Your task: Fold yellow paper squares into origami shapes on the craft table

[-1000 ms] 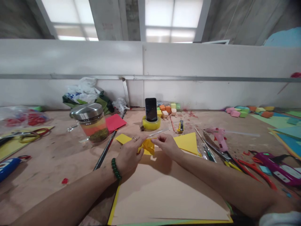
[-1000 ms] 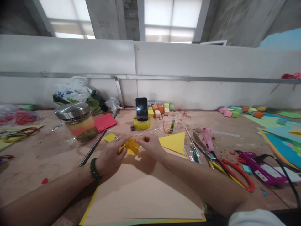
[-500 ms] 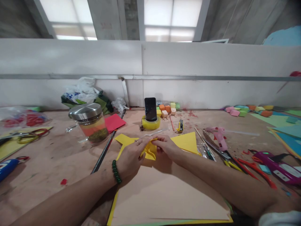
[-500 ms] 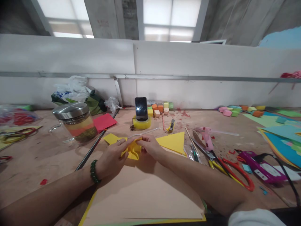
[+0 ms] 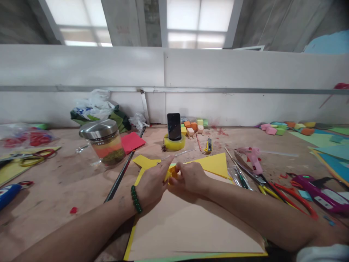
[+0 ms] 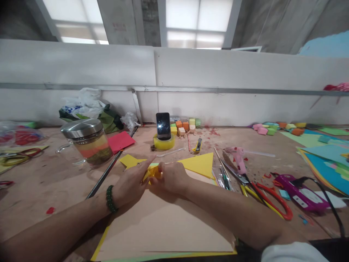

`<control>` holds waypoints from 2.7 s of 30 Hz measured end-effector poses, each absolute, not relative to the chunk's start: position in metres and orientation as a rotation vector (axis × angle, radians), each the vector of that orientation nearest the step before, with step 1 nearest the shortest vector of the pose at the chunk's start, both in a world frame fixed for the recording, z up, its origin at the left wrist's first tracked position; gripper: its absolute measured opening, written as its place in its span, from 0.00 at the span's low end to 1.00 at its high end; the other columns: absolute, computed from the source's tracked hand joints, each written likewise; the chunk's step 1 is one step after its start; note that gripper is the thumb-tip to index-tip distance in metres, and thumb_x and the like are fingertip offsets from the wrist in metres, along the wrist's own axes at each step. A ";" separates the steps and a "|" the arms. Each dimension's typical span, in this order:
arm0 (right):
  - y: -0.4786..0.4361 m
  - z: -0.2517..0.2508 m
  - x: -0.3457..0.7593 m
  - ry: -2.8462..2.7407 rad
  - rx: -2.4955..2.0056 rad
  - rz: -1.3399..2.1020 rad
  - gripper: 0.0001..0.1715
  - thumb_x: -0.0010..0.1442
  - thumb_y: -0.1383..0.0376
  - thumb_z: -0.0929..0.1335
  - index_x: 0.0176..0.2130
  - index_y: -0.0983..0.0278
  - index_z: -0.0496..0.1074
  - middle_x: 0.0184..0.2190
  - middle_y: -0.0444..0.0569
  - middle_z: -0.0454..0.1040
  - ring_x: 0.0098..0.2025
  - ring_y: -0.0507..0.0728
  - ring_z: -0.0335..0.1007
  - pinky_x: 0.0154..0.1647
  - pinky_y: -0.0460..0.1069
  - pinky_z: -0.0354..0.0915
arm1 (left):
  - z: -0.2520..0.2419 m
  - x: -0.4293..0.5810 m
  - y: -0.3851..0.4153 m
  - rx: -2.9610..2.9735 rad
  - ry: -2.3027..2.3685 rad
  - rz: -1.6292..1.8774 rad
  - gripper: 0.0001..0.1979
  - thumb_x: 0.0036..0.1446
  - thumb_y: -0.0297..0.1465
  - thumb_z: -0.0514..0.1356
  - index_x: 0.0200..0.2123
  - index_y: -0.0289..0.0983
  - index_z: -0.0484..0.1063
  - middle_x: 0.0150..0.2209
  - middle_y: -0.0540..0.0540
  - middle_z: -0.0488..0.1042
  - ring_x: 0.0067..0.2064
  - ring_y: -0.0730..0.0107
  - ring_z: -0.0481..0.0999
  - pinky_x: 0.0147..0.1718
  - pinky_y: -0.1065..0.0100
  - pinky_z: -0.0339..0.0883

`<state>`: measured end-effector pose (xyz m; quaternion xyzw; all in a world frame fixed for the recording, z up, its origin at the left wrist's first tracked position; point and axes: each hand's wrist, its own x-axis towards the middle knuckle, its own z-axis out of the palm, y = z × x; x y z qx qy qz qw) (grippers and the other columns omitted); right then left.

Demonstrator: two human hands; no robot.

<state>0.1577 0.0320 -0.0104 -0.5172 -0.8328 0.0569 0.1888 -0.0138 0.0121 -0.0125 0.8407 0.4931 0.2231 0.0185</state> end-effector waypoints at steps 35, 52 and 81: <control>0.065 -0.021 0.163 -1.434 -1.131 1.267 0.15 0.41 0.60 0.70 0.31 0.63 0.67 0.23 0.41 0.69 0.24 0.51 0.65 0.24 0.45 0.59 | -0.003 -0.029 0.031 2.369 1.720 0.989 0.35 0.49 0.21 0.53 0.63 0.37 0.57 0.30 0.50 0.71 0.32 0.67 0.71 0.35 0.68 0.68; 0.064 -0.002 0.177 -1.955 -1.079 1.186 0.21 0.50 0.59 0.68 0.14 0.64 0.58 0.13 0.37 0.55 0.17 0.46 0.49 0.17 0.44 0.46 | 0.005 -0.035 0.037 2.091 1.357 0.976 0.39 0.50 0.23 0.52 0.67 0.37 0.48 0.32 0.53 0.66 0.29 0.75 0.67 0.31 0.73 0.65; 0.046 -0.003 0.165 -2.078 -1.136 0.665 0.07 0.50 0.73 0.68 0.24 0.65 0.76 0.20 0.42 0.74 0.22 0.48 0.65 0.23 0.42 0.55 | 0.005 -0.021 0.026 1.526 1.075 0.813 0.17 0.51 0.41 0.58 0.33 0.33 0.77 0.31 0.45 0.75 0.35 0.65 0.73 0.36 0.66 0.68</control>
